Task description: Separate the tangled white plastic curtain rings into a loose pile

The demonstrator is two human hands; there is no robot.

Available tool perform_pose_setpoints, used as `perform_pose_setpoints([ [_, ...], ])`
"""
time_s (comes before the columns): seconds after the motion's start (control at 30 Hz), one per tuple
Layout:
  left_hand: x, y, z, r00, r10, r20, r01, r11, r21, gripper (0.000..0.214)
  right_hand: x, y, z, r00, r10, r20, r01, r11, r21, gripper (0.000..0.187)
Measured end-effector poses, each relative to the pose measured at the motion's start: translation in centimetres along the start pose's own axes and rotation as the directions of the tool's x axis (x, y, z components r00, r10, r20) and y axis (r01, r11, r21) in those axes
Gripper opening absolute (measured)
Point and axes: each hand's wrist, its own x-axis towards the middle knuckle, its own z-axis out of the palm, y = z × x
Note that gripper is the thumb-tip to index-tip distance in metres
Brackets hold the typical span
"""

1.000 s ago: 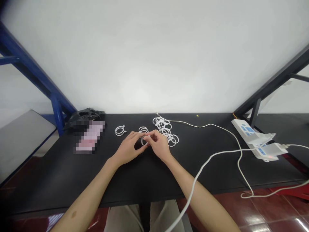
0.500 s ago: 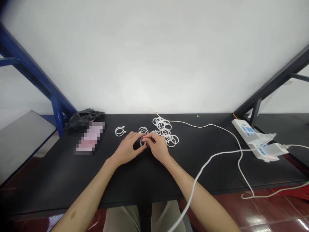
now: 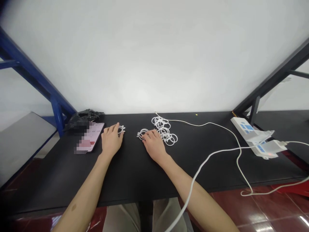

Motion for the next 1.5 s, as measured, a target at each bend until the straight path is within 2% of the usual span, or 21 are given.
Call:
perform_pose_setpoints([
  [0.1, -0.1, 0.4, -0.1, 0.997, 0.027, -0.070, -0.033, 0.997, -0.076, 0.042, -0.1, 0.1, 0.0, 1.000, 0.005, 0.012, -0.005, 1.000, -0.017, 0.010],
  [0.17, -0.2, 1.0, -0.4, 0.990, 0.101, -0.099, -0.118, 0.977, -0.179, 0.037, -0.2, 0.1, -0.1, 1.000, 0.009, 0.023, -0.009, 1.000, -0.001, 0.008],
  [0.27, -0.6, 2.0, -0.7, 0.961, 0.273, -0.041, -0.268, 0.892, -0.364, 0.032, -0.2, 0.0, -0.5, 1.000, 0.011, 0.000, -0.011, 0.996, 0.089, 0.008],
  [0.33, -0.9, 2.6, -0.8, 0.940, 0.340, 0.023, -0.292, 0.837, -0.463, 0.034, -0.2, -0.1, -0.8, 0.998, 0.022, -0.058, -0.011, 0.983, 0.186, 0.008],
  [0.47, -1.1, 3.2, -1.0, 0.939, 0.313, 0.144, -0.161, 0.769, -0.619, 0.043, 0.1, -0.5, -1.2, 0.984, 0.053, -0.170, 0.018, 0.918, 0.396, 0.008],
  [0.57, -0.9, 3.2, -1.3, 0.925, 0.291, 0.246, -0.024, 0.689, -0.725, 0.046, 0.1, -0.7, -1.2, 0.982, 0.070, -0.177, 0.030, 0.861, 0.507, 0.007],
  [0.63, -0.9, 3.2, -1.5, 0.914, 0.299, 0.274, 0.022, 0.639, -0.769, 0.045, 0.0, -0.8, -1.2, 0.985, 0.065, -0.160, 0.034, 0.836, 0.548, 0.006],
  [0.7, -0.8, 3.3, -1.7, 0.910, 0.307, 0.280, 0.038, 0.609, -0.793, 0.044, -0.1, -1.0, -1.1, 0.991, 0.052, -0.121, 0.027, 0.820, 0.572, 0.006],
  [0.77, -0.9, 3.4, -1.9, 0.913, 0.305, 0.269, 0.029, 0.611, -0.791, 0.042, -0.3, -1.1, -1.1, 0.993, 0.087, -0.074, -0.024, 0.796, 0.605, 0.015],
  [0.9, -1.1, 3.7, -2.2, 0.924, 0.334, 0.185, -0.107, 0.693, -0.713, 0.042, -0.4, -1.2, -1.1, 0.975, 0.218, -0.037, -0.145, 0.755, 0.640, 0.039],
  [1.0, -1.3, 3.9, -2.5, 0.889, 0.432, 0.153, -0.234, 0.714, -0.660, 0.039, -0.2, -1.1, -1.3, 0.981, 0.187, -0.057, -0.118, 0.799, 0.590, 0.024],
  [1.1, -1.5, 4.1, -2.8, 0.868, 0.475, 0.148, -0.272, 0.702, -0.658, 0.037, -0.1, -0.9, -1.4, 0.982, 0.153, -0.110, -0.065, 0.824, 0.563, 0.010],
  [1.23, -1.5, 4.0, -2.7, 0.863, 0.477, 0.164, -0.261, 0.701, -0.663, 0.042, 0.1, -0.7, -1.2, 0.974, 0.171, -0.147, -0.054, 0.810, 0.584, 0.009],
  [1.5, -1.4, 3.9, -2.5, 0.863, 0.482, 0.152, -0.280, 0.707, -0.650, 0.038, -0.1, -0.6, -1.2, 0.973, 0.203, -0.106, -0.108, 0.818, 0.565, 0.010],
])
